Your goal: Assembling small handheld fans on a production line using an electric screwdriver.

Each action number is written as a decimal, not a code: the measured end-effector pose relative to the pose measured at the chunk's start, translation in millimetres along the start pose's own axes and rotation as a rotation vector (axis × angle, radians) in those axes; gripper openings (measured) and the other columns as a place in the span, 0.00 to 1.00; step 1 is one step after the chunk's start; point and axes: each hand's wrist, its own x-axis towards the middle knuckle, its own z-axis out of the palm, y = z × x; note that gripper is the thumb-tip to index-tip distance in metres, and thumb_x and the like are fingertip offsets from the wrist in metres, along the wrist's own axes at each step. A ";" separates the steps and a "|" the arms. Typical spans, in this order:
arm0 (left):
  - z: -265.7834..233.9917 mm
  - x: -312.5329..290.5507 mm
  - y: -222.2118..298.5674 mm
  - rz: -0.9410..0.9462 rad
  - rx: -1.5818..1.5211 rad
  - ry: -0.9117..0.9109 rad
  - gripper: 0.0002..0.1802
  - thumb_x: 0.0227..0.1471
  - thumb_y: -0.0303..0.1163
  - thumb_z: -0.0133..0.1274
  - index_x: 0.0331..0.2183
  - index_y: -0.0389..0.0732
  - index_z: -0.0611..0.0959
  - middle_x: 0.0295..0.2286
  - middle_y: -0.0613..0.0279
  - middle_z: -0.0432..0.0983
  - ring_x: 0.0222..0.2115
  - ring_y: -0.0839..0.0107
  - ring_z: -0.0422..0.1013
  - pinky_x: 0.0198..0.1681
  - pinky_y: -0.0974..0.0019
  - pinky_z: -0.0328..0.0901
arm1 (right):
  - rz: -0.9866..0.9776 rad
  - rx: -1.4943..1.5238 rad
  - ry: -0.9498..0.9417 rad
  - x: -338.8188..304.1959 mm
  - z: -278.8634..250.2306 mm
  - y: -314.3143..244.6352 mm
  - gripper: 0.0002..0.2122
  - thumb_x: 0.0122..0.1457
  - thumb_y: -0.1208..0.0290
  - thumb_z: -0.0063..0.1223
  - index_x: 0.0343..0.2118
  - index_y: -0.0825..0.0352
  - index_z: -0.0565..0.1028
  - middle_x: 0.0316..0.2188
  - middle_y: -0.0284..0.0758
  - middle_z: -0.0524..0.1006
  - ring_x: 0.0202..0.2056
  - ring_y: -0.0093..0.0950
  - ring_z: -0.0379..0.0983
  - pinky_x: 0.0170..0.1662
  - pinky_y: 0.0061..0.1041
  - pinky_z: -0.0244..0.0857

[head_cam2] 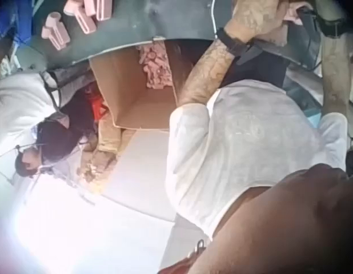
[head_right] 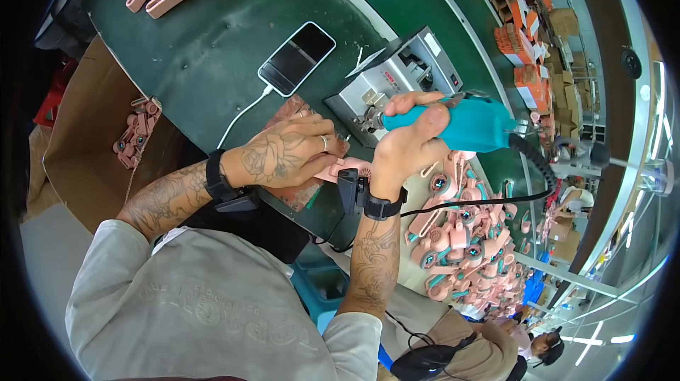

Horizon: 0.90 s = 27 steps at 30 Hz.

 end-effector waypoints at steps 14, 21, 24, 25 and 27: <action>2.5 0.7 4.4 -0.141 -0.090 0.054 0.10 0.53 0.32 0.57 0.37 0.39 0.85 0.35 0.61 0.74 0.40 0.61 0.72 0.49 0.57 0.65 | 0.102 0.156 -0.127 -49.1 -32.0 -33.7 0.32 0.63 0.31 0.49 0.33 0.64 0.67 0.20 0.33 0.68 0.20 0.27 0.63 0.25 0.27 0.59; 6.6 -1.8 1.4 -0.088 -0.069 0.076 0.09 0.55 0.31 0.55 0.38 0.39 0.84 0.34 0.61 0.72 0.39 0.61 0.71 0.47 0.59 0.66 | 0.104 0.090 -0.164 -69.3 -43.0 -33.4 0.33 0.64 0.31 0.48 0.34 0.65 0.66 0.19 0.34 0.68 0.17 0.28 0.63 0.23 0.27 0.60; 8.5 -2.5 1.9 -0.090 -0.070 0.074 0.09 0.55 0.31 0.55 0.38 0.39 0.84 0.34 0.61 0.72 0.39 0.62 0.71 0.47 0.59 0.65 | 0.100 0.091 -0.151 -72.6 -45.7 -30.0 0.32 0.64 0.32 0.48 0.34 0.65 0.66 0.19 0.34 0.68 0.17 0.28 0.63 0.22 0.27 0.60; 7.4 -2.3 3.0 -0.101 -0.060 0.061 0.09 0.55 0.31 0.55 0.38 0.39 0.84 0.34 0.61 0.72 0.39 0.62 0.71 0.47 0.59 0.65 | 0.104 0.093 -0.149 -73.9 -45.1 -28.5 0.32 0.64 0.32 0.48 0.34 0.65 0.66 0.19 0.34 0.68 0.17 0.28 0.63 0.22 0.27 0.60; 6.1 -1.6 4.0 -0.116 -0.054 0.041 0.09 0.55 0.31 0.55 0.38 0.39 0.83 0.34 0.61 0.72 0.39 0.62 0.71 0.47 0.58 0.65 | 0.103 0.103 -0.133 -78.2 -43.2 -25.1 0.31 0.65 0.33 0.49 0.34 0.66 0.66 0.19 0.35 0.68 0.17 0.27 0.63 0.22 0.27 0.61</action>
